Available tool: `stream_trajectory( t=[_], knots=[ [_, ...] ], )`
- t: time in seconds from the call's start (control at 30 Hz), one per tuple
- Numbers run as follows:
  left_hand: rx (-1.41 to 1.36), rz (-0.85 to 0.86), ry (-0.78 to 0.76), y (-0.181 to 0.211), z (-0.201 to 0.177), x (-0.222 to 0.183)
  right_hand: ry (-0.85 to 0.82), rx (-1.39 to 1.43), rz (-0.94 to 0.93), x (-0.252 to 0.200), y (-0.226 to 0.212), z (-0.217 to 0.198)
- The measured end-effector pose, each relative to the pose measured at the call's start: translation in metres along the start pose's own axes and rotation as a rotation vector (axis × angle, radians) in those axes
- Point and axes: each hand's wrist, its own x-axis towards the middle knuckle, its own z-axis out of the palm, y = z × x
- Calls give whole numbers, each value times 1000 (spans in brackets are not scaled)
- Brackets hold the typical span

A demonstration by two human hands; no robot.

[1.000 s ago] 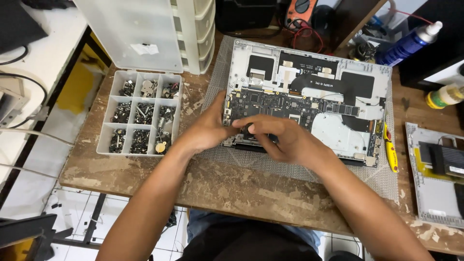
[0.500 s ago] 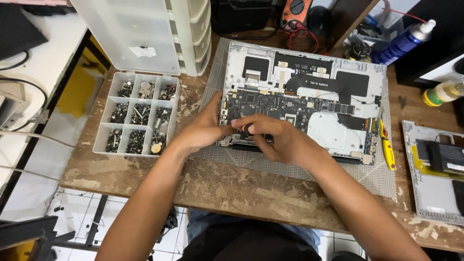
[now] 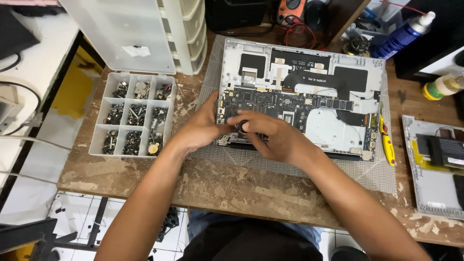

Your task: Repairing internal components of a laptop, specifically managing cables and screws using a screwdriver.

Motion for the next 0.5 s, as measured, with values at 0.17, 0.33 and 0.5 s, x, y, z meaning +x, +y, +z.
stream_trajectory(
  t=[0.17,0.33,0.5],
  knots=[
    [23,0,13,3,2,-2,12,-217,120,-23,22,22],
    [39,-1,14,9,1,-3,-16,-6,-5,-6,12,17],
    [63,-36,27,15,3,-6,16,-185,285,-12,-4,14]
  ],
)
